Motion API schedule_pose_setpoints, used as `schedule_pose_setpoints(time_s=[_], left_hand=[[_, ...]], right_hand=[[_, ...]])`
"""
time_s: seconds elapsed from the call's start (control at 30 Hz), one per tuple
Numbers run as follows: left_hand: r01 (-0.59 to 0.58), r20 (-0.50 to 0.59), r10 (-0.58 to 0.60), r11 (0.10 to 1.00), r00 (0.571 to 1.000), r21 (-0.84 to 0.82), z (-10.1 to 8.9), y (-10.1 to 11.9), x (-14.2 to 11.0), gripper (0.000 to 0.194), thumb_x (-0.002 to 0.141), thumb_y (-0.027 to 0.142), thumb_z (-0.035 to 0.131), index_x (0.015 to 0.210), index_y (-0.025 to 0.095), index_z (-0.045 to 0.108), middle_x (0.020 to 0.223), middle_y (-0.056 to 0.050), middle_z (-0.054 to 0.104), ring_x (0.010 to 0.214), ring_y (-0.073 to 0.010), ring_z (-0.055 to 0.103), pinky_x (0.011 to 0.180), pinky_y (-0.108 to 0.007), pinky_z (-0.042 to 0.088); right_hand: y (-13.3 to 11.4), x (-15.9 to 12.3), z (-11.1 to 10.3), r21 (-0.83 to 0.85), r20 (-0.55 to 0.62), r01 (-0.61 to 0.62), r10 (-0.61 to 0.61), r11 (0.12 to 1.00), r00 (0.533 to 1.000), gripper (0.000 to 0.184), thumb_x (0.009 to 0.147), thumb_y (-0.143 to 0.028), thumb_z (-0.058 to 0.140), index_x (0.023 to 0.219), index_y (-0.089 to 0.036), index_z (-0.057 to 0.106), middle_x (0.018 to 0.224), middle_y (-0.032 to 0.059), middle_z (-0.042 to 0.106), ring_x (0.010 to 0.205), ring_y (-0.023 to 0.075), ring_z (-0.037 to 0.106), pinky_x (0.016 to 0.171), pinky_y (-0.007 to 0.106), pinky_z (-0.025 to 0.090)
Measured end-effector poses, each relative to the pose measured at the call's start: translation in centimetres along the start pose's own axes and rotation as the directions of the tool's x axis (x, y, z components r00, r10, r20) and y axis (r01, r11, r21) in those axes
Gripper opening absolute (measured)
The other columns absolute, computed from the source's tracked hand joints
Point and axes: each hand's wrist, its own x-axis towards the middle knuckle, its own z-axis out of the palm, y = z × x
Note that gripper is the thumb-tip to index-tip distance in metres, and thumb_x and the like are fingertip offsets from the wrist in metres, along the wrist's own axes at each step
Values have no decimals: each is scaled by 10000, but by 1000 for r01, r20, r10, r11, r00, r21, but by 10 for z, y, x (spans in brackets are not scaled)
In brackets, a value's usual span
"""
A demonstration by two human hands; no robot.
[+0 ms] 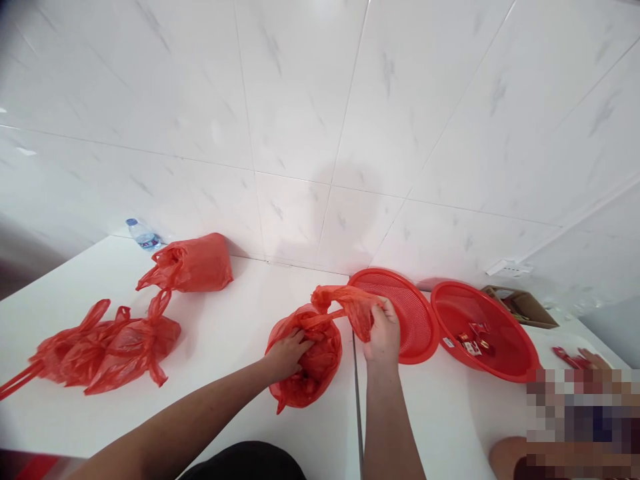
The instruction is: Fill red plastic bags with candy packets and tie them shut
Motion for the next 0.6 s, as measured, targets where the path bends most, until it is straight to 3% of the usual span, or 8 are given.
schedule_pose_setpoints(time_s=[0.17,0.33,0.5,0.6], left_hand=[[11,-45,-9,999,999,43,6,-5,6,563,703,130,576,1263,186,553,1416,-189,425,1303,-418,368,829,-488,499],[60,-39,-58,997,998,43,15,-12,9,649,673,158,637,1305,228,504,1451,-150,397,1253,-377,433,823,-433,505],[120,-41,-118,992,992,32,14,-17,17,581,668,162,633,1240,202,545,1389,-158,450,1148,-350,520,857,-438,490],[162,-64,-161,987,985,12,11,-24,22,566,686,158,616,1246,180,534,1356,-163,466,1130,-343,524,858,-432,481]], right_hand=[[-36,-17,-12,95,-184,182,-162,979,970,158,681,-222,622,832,-222,574,757,-43,615,686,132,595,654,281,502],[-51,-28,-38,90,-351,417,-363,904,863,135,669,-177,630,789,-200,574,745,-51,578,679,103,561,683,258,495],[-49,-30,-68,86,-403,361,-299,929,865,219,597,-170,656,801,-183,574,774,-35,568,693,105,541,660,249,479],[-46,-34,-91,-5,-443,351,-317,936,839,191,600,-187,605,776,-206,534,761,-44,543,693,114,525,671,266,484]])
